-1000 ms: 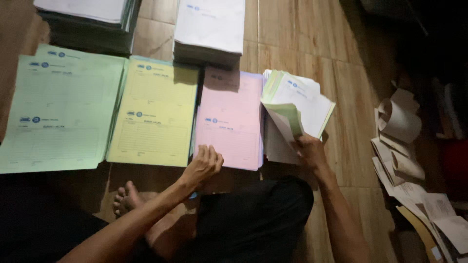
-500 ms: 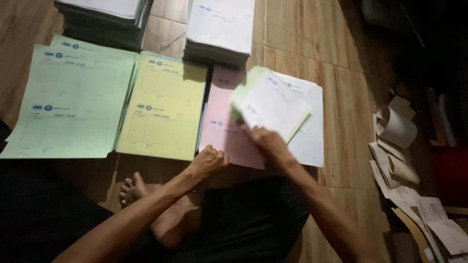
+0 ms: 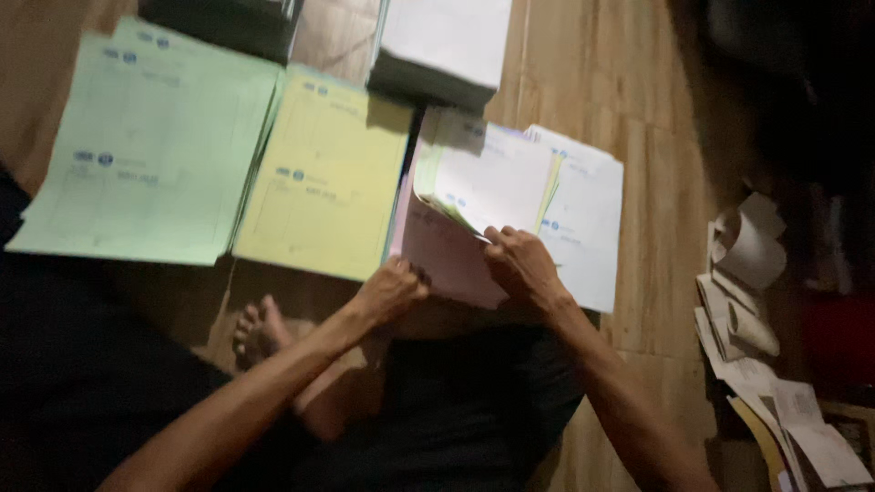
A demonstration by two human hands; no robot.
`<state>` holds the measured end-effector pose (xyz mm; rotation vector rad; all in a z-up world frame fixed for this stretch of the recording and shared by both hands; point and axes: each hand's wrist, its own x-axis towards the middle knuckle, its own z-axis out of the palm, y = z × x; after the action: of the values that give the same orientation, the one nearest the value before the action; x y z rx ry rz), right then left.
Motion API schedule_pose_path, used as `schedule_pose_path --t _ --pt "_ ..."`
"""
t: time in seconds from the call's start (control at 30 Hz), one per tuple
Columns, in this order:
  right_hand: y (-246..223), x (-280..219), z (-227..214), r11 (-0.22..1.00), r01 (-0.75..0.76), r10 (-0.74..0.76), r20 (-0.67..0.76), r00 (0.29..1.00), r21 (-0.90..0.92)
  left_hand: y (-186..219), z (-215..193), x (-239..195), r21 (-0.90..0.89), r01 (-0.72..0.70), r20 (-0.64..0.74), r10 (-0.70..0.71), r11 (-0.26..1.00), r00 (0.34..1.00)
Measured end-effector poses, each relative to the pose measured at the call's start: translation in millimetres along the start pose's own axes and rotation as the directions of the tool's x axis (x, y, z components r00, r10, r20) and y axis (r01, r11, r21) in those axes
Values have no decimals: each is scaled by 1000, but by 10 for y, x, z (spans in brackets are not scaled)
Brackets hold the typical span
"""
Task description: The person sits on the floor and sorts through stacks of multi-colored papers, picking them up, flipping through them, and placing them into separate piles by color.
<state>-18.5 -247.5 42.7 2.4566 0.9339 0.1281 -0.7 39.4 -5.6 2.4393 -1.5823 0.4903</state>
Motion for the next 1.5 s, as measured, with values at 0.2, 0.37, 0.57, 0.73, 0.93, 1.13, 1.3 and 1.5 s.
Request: schedule_pose_path --t 0.2,0.37,0.57,0.73,0.93,1.13,1.3,1.5 --pt "-283 108 -452 828 -138 91 114 989 544 -146 32 89 -11 52 -133 -53 999 990" --pt "-667 106 -115 858 -339 308 142 941 387 -182 14 102 -10 91 -202 -91 996 975" --pt "-587 -98 -58 437 -494 568 195 800 751 -475 -932 -452 -254 380 -145 -423 890 894" --pt "-358 -45 46 374 -558 552 306 776 741 -1085 -539 -1397 286 305 92 -343 908 935" --pt "56 243 -40 271 -445 463 290 838 854 -1356 -494 -1530 379 86 91 -130 921 987" --pt "712 827 -343 522 -401 363 229 903 753 -1434 -479 -1510 349 -53 93 22 936 995" --pt "187 1782 -1508 941 -57 117 162 980 -333 -1523 -397 -1539 322 -130 122 96 938 988" --pt "-1010 2119 -2087 989 54 -57 21 998 134 -1531 -432 -1594 278 -179 155 140 944 978"
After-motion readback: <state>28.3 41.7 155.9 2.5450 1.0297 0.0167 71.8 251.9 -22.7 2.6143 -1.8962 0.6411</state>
